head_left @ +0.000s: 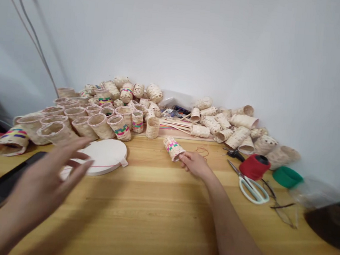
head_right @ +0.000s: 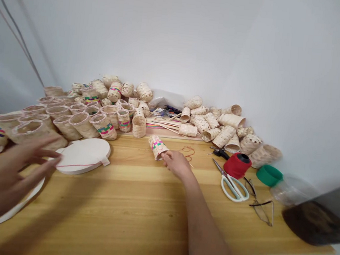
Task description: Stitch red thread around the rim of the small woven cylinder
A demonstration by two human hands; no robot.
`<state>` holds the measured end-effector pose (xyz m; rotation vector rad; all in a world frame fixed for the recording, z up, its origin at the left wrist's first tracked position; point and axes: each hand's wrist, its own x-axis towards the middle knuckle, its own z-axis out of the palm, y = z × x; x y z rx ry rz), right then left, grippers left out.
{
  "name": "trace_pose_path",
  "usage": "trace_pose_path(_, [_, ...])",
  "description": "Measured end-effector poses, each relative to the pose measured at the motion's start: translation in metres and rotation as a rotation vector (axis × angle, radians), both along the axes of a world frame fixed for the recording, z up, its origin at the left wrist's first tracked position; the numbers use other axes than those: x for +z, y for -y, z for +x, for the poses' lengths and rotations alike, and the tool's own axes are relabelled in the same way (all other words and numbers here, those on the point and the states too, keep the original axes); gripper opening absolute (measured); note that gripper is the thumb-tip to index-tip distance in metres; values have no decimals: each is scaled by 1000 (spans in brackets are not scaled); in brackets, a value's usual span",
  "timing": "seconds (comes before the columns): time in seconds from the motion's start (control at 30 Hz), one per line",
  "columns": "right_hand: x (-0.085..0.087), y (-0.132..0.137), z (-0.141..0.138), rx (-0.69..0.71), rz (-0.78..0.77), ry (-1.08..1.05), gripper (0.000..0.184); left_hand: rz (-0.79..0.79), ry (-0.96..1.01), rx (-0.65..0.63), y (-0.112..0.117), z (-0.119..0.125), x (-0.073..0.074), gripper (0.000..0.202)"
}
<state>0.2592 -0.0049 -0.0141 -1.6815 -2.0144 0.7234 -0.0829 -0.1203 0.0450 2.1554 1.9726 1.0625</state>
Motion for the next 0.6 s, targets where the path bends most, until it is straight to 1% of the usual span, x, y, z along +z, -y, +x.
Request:
trace_pose_path(0.07, [13,8,-2,10,63,102,25,-123,57,-218,-8,52,11,46])
trace_pose_path(0.13, [34,20,-1,-16,142,191,21,-206,39,-395,-27,97,12,43])
trace_pose_path(0.17, [46,27,2,-37,197,232,21,-198,32,-460,-41,115,9,43])
trace_pose_path(0.2, [59,34,6,-60,266,271,22,-179,24,-501,-56,131,6,44])
trace_pose_path(0.23, [70,41,11,-77,356,314,23,-154,16,-511,-72,144,1,42])
trace_pose_path(0.27, [80,47,19,-87,471,381,24,-170,14,-505,-87,154,-3,39])
trace_pose_path(0.3, [87,53,29,-109,554,438,24,-190,15,-491,-100,162,-8,36])
trace_pose_path(0.33, [90,59,41,-136,598,485,25,-208,15,-482,-111,168,-13,33])
trace_pose_path(0.37, [89,64,55,-172,600,520,25,-234,15,-472,-120,171,-17,29])
trace_pose_path(0.4, [84,69,71,-205,563,543,26,-257,17,-463,-126,173,-22,27])
trace_pose_path(0.43, [75,74,88,-217,514,571,26,-277,21,-454,-130,173,-26,25])
trace_pose_path(0.53, [37,87,140,-247,374,664,27,-324,56,-442,-133,166,-39,24])
trace_pose_path(0.6, [14,96,167,-264,346,684,27,-344,93,-442,-135,161,-47,26])
